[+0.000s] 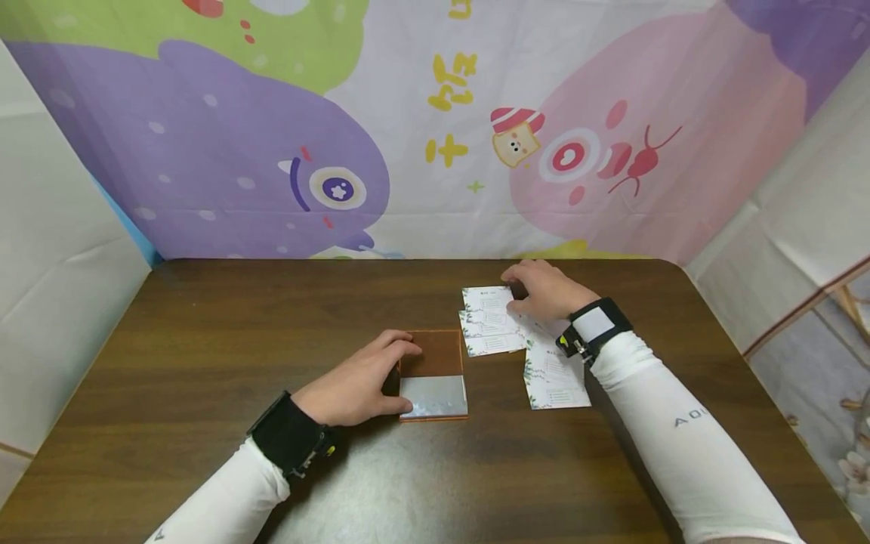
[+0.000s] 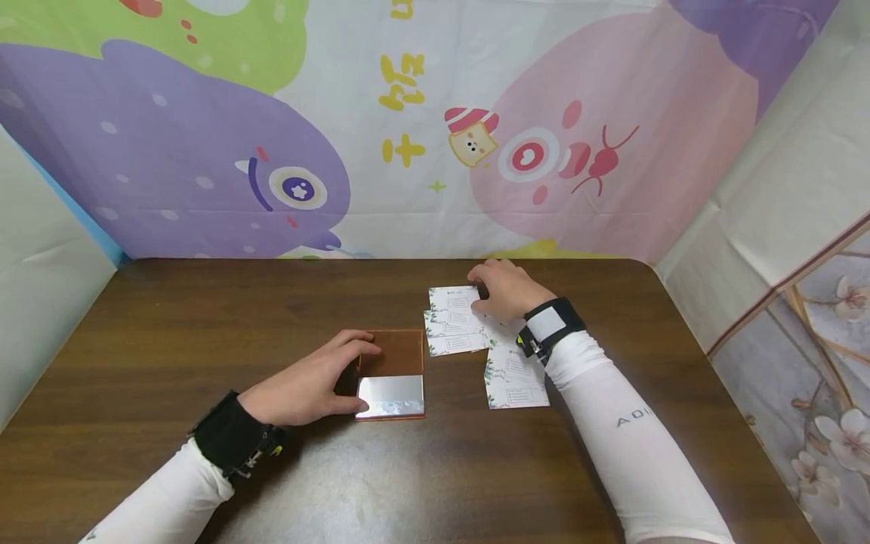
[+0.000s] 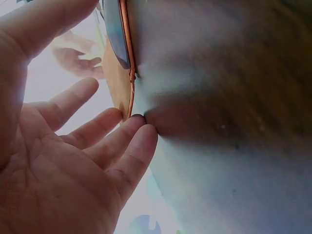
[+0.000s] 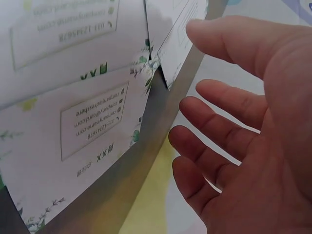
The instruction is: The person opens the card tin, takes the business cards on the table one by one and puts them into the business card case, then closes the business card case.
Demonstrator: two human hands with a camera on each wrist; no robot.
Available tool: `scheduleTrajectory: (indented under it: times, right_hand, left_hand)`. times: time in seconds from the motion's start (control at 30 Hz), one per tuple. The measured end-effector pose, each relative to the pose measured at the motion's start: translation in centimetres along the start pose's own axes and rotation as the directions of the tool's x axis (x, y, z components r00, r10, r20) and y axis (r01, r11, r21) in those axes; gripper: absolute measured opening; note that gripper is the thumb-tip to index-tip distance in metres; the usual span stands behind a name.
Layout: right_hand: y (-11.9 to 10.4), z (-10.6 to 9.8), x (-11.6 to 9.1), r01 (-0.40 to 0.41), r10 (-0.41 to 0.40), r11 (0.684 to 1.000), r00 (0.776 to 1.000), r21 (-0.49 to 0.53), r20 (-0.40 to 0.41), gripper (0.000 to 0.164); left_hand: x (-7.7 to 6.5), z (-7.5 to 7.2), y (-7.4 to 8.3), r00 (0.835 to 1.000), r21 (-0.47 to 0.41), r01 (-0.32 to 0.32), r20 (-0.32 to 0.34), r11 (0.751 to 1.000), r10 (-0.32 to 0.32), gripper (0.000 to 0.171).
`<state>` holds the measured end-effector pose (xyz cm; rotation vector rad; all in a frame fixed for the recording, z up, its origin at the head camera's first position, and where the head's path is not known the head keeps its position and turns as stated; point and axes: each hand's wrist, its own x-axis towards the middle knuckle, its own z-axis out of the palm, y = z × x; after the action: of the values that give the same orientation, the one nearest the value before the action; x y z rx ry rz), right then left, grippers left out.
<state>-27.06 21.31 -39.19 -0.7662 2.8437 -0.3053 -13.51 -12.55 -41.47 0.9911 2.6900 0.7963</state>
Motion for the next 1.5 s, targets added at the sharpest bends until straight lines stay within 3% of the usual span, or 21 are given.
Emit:
scheduleTrajectory:
  times: [0.53, 0.97, 1.33, 1.5]
  right_hand:
    - [0.4, 0.6, 0.9, -0.042, 0.042, 0.999, 0.997, 0.006, 0.063, 0.054]
    - [0.7, 0.4, 1.4, -0.038, 0.035, 0.998, 0.996, 0.040, 0.080, 0.047]
    - [1.0, 0.4, 2.2, -0.028, 0.020, 0.997, 0.994, 0.074, 0.107, 0.054]
    - [1.0, 0.2, 2.3, -0.010, 0.004, 0.998, 0.995, 0.064, 0.096, 0.048]
  left_hand:
    - [-0.3, -0.1, 0.2, 0.999, 0.016, 0.031, 0.024, 0.999, -0.031, 0.072]
    - [-0.5, -0.2, 0.0, 0.999, 0.040, 0.035, 0.024, 0.999, -0.036, 0.078]
    - [-0.4, -0.4, -0.1, 0.998, 0.052, 0.046, 0.038, 0.998, -0.048, 0.081]
    - [-0.4, -0.4, -0.1, 0.998, 0.053, 0.040, 0.040, 0.998, -0.042, 0.080]
